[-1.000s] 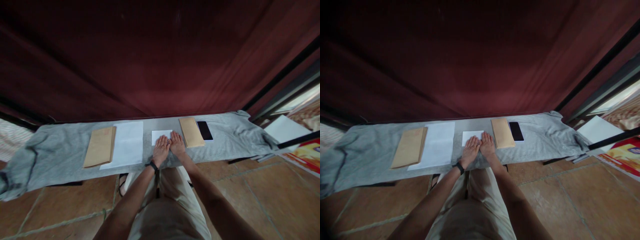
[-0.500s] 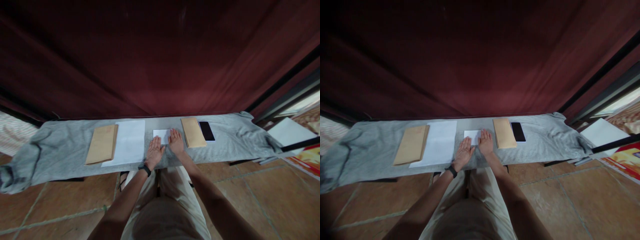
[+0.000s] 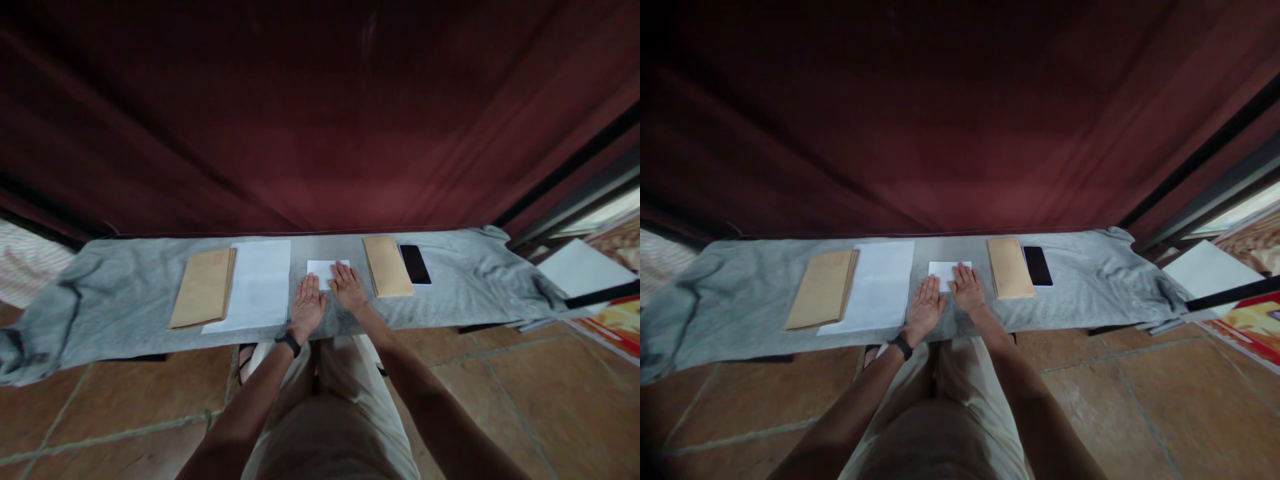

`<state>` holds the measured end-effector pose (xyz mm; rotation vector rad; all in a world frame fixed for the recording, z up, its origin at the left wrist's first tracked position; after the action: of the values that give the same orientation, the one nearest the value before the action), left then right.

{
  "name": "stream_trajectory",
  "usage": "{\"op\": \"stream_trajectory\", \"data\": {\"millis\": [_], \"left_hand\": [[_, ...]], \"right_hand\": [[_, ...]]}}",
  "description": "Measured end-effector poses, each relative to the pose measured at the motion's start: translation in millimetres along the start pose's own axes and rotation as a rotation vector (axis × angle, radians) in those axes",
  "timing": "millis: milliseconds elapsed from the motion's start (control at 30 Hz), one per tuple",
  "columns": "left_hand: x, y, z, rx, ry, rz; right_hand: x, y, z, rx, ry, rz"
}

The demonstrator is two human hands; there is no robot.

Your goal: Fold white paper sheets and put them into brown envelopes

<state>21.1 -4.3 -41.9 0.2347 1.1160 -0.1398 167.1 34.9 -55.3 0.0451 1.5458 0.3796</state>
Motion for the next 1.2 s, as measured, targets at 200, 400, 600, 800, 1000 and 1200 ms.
{"op": "stream_trajectory", "data": {"millis": [200, 400, 600, 800, 1000, 1200], "left_hand": [[-4.5, 2, 0, -0.012, 0.028, 0.013], [1.4, 34, 14, 0.052, -0.007, -0.037], [8.2, 56, 7, 0.045, -0.018, -0.03], [10.3, 54, -1, -0.017, 0.006, -0.01], [8.5, 49, -7, -0.03, 0.009, 0.009], [2.7, 40, -14, -0.042, 0.007, 0.035]], "right_hand": [[1, -6, 9, 0.036, 0.006, 0.039], [0, -6, 9, 0.043, -0.018, -0.001], [-4, -6, 8, 0.033, -0.02, -0.008], [-5, -7, 8, 0.049, -0.008, 0.006], [-6, -9, 9, 0.085, -0.025, 0.008], [-4, -12, 12, 0.133, -0.025, 0.039]]}}
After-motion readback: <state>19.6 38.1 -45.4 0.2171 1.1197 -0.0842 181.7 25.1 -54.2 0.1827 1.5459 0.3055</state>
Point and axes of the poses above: each hand's wrist, its own y-axis towards the middle knuckle, its own x-axis out of the palm, z = x × y, the point moved 4 cm from there along y, towards the middle knuckle, and after that the axes turned 15 degrees about -y, right-handed, at the moved point
